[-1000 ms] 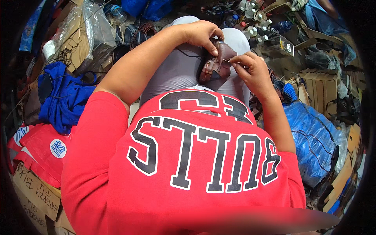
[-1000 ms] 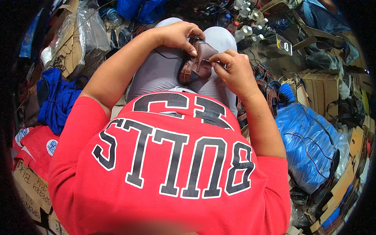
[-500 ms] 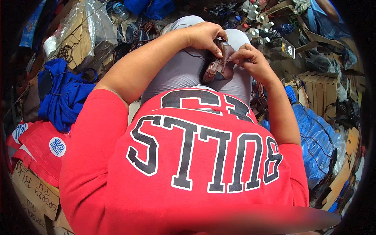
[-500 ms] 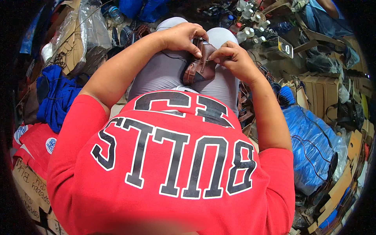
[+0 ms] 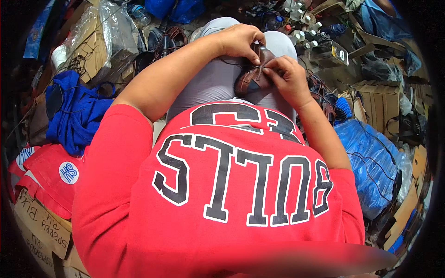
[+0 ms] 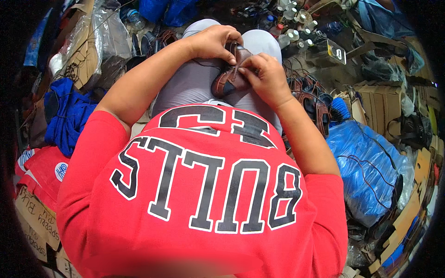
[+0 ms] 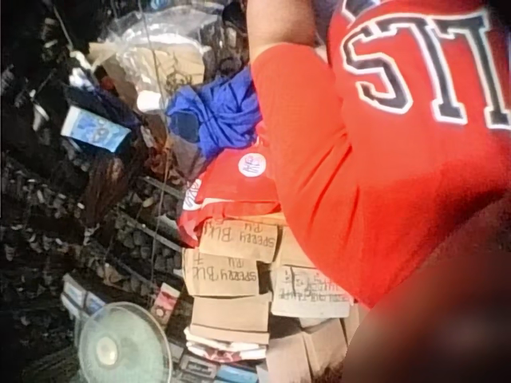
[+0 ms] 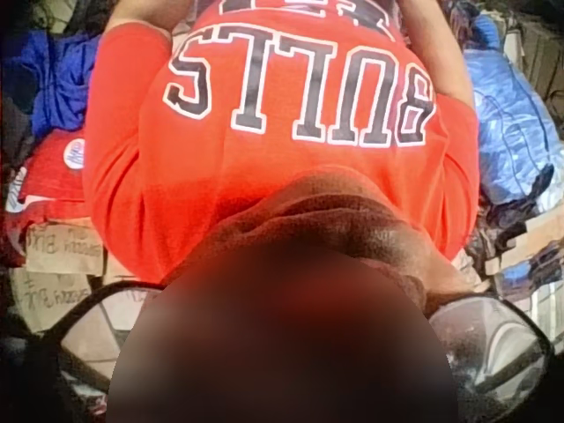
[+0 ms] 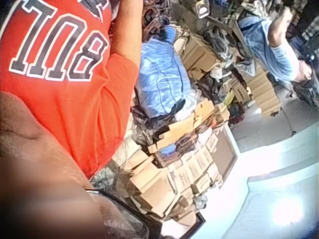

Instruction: Stitching the leather components of a shoe upper by hand.

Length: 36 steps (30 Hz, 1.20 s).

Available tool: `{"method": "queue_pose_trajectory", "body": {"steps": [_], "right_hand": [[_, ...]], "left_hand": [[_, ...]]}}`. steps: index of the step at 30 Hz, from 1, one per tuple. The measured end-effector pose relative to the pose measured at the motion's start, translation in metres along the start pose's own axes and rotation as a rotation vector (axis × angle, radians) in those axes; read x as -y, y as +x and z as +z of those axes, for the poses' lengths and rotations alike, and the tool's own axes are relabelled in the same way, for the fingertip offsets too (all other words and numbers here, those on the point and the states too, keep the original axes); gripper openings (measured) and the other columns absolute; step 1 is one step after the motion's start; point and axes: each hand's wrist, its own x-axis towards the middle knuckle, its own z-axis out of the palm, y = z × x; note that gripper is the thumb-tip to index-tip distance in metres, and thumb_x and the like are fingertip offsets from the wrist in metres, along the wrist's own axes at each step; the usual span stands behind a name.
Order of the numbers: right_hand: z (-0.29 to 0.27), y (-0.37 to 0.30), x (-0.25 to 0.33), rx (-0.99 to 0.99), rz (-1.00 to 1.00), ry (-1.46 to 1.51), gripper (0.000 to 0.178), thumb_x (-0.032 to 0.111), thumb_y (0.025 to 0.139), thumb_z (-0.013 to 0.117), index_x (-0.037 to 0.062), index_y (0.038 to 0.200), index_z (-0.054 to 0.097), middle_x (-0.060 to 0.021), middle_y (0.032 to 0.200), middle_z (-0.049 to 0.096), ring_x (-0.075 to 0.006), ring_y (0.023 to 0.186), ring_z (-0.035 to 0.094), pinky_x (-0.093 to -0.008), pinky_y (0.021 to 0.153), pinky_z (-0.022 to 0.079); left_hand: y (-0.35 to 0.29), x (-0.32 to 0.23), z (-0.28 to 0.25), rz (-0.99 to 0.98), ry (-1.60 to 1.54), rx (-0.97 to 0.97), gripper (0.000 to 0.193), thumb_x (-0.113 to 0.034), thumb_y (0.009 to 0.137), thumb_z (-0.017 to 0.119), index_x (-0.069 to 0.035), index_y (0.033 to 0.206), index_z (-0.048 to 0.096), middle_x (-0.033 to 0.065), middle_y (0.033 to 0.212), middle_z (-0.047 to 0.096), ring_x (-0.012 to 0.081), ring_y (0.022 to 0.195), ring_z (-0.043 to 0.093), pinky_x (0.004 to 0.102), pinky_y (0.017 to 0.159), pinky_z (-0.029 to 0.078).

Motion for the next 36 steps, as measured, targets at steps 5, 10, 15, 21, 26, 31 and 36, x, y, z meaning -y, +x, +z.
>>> {"method": "queue_pose_trajectory", "body": {"steps": [5, 10, 15, 21, 26, 31, 36], "right_hand": [[0.001, -0.013, 0.001, -0.04, -0.075, 0.001, 0.014, 0.01, 0.074, 0.068, 0.0117, 0.088, 0.067, -0.0072, 0.078, 0.059, -0.0264, 0.077, 0.057, -0.0346, 0.069, 0.045], [0.005, -0.026, -0.001, -0.019, -0.081, 0.027, 0.029, 0.004, 0.073, 0.066, 0.0171, 0.099, 0.069, -0.0036, 0.079, 0.058, -0.0231, 0.077, 0.056, -0.0337, 0.072, 0.042], [-0.003, -0.016, -0.012, 0.057, -0.081, -0.022, 0.031, 0.002, 0.072, 0.063, 0.0196, 0.097, 0.07, -0.0012, 0.076, 0.057, -0.0196, 0.079, 0.055, -0.0324, 0.077, 0.037], [-0.009, 0.001, -0.02, 0.166, 0.015, 0.126, 0.04, -0.006, 0.066, 0.055, 0.0194, 0.092, 0.072, -0.0002, 0.074, 0.056, -0.0162, 0.076, 0.056, -0.0294, 0.074, 0.042], [-0.007, 0.004, -0.022, 0.157, 0.018, 0.124, 0.042, -0.008, 0.065, 0.053, 0.0187, 0.091, 0.072, -0.0005, 0.074, 0.055, -0.015, 0.074, 0.055, -0.0268, 0.072, 0.045], [-0.006, 0.005, -0.025, 0.183, 0.048, 0.14, 0.043, -0.009, 0.065, 0.052, 0.019, 0.09, 0.072, -0.0003, 0.074, 0.055, -0.0146, 0.074, 0.054, -0.0265, 0.073, 0.044], [-0.005, 0.005, -0.027, 0.199, 0.099, 0.201, 0.04, -0.005, 0.067, 0.055, 0.02, 0.092, 0.073, -0.0001, 0.074, 0.055, -0.0149, 0.075, 0.052, -0.0258, 0.074, 0.043]], "left_hand": [[-0.023, -0.01, -0.002, 0.132, 0.03, -0.176, 0.042, -0.014, 0.064, 0.076, -0.006, 0.103, 0.063, 0.0122, 0.094, 0.059, 0.0295, 0.085, 0.058, 0.0342, 0.077, 0.046], [-0.073, -0.027, -0.006, 0.004, 0.089, -0.375, 0.034, 0.006, 0.076, 0.057, -0.008, 0.106, 0.064, 0.0101, 0.086, 0.056, 0.0208, 0.078, 0.058, 0.0294, 0.067, 0.047], [-0.092, -0.044, -0.001, -0.081, -0.024, -0.46, 0.023, 0.0, 0.075, 0.065, -0.012, 0.093, 0.07, 0.0031, 0.077, 0.058, 0.0162, 0.076, 0.057, 0.0298, 0.07, 0.045], [-0.09, -0.041, 0.003, 0.015, 0.264, -0.461, 0.012, -0.015, 0.072, 0.072, -0.021, 0.083, 0.072, -0.0031, 0.069, 0.052, 0.015, 0.078, 0.05, 0.0358, 0.083, 0.03], [-0.089, -0.039, 0.005, 0.033, 0.255, -0.469, 0.011, -0.016, 0.072, 0.072, -0.021, 0.081, 0.072, -0.0028, 0.066, 0.046, 0.0161, 0.073, 0.047, 0.0348, 0.078, 0.029], [-0.087, -0.044, 0.003, 0.035, 0.304, -0.441, 0.012, -0.014, 0.072, 0.072, -0.021, 0.081, 0.072, -0.0025, 0.067, 0.047, 0.0157, 0.075, 0.047, 0.0344, 0.078, 0.028], [-0.086, -0.05, 0.003, 0.065, 0.394, -0.449, 0.012, -0.013, 0.071, 0.071, -0.021, 0.08, 0.071, -0.0016, 0.069, 0.049, 0.0169, 0.077, 0.049, 0.0351, 0.077, 0.028]]}}
